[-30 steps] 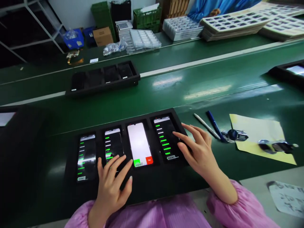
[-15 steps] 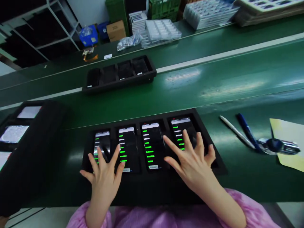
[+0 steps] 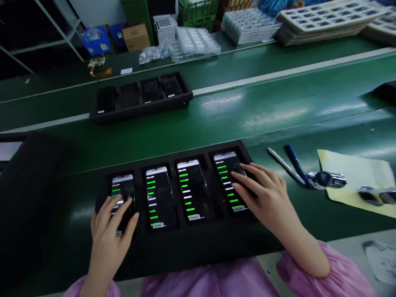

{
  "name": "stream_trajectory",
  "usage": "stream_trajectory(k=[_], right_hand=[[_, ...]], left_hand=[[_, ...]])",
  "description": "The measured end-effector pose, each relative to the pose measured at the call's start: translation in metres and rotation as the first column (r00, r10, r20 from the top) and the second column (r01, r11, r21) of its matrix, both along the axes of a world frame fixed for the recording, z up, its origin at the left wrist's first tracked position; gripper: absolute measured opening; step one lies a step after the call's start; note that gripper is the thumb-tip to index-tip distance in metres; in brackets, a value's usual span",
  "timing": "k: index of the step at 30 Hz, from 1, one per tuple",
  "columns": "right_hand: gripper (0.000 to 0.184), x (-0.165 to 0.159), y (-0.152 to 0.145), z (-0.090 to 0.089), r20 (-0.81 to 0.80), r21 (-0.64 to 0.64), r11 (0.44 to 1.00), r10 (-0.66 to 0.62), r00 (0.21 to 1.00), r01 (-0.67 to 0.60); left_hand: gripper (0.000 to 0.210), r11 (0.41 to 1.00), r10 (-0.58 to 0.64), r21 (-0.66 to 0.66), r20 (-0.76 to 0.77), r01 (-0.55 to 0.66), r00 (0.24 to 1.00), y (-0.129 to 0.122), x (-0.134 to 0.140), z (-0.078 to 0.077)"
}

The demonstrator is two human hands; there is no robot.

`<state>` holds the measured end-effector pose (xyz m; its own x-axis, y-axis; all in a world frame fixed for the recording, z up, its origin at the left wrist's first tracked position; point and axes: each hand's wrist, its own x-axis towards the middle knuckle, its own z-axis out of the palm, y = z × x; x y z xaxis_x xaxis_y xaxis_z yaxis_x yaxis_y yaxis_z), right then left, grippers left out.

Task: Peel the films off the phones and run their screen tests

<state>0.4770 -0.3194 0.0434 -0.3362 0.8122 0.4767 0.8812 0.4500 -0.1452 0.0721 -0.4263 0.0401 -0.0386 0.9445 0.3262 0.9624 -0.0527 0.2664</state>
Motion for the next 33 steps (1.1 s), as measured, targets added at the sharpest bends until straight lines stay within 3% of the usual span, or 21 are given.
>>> stream_trajectory(k=[5,9,11,16,21,24,28,33], right_hand=[[0.035,-0.023,0.005,-0.008,0.108,0.032,0.999,-0.034,0.994,0.031],[0.037,-0.056,0.010,-0.005,0.082,0.002,0.984,0.179,0.980,-0.180],[0.037,-0.066,0.011,-0.002,0.080,0.025,0.975,0.220,0.972,-0.223],[0.025,-0.051,0.001,0.004,-0.079,0.091,0.973,0.218,0.973,-0.211],[0.017,-0.023,-0.015,-0.003,-0.184,0.091,0.989,0.135,0.974,-0.120],[0.017,-0.017,-0.025,0.000,-0.159,0.098,0.994,0.071,0.985,-0.055],[0.031,-0.023,-0.049,0.006,-0.051,0.009,0.996,-0.086,0.995,0.086],[0.046,-0.055,-0.081,-0.002,0.233,-0.203,0.947,-0.202,0.951,0.251]], left_hand=[[0.040,0.998,0.017,-0.065,-0.060,-0.021,0.998,0.010,0.017,-0.007],[0.038,0.994,-0.003,-0.111,-0.138,-0.013,0.990,0.026,0.033,0.000],[0.038,0.993,-0.001,-0.119,-0.162,-0.019,0.987,0.035,0.042,0.002],[0.043,0.985,0.027,-0.165,-0.165,-0.055,0.986,0.032,0.041,0.003],[0.041,0.942,0.318,-0.057,-0.167,-0.331,0.933,0.008,0.000,0.000],[0.039,0.930,0.350,-0.049,-0.190,-0.365,0.917,-0.002,-0.012,0.001],[0.054,0.930,0.367,0.044,-0.135,-0.364,0.920,-0.022,0.007,0.005],[0.059,0.911,0.314,-0.190,-0.253,-0.365,0.915,-0.046,0.052,0.001]])
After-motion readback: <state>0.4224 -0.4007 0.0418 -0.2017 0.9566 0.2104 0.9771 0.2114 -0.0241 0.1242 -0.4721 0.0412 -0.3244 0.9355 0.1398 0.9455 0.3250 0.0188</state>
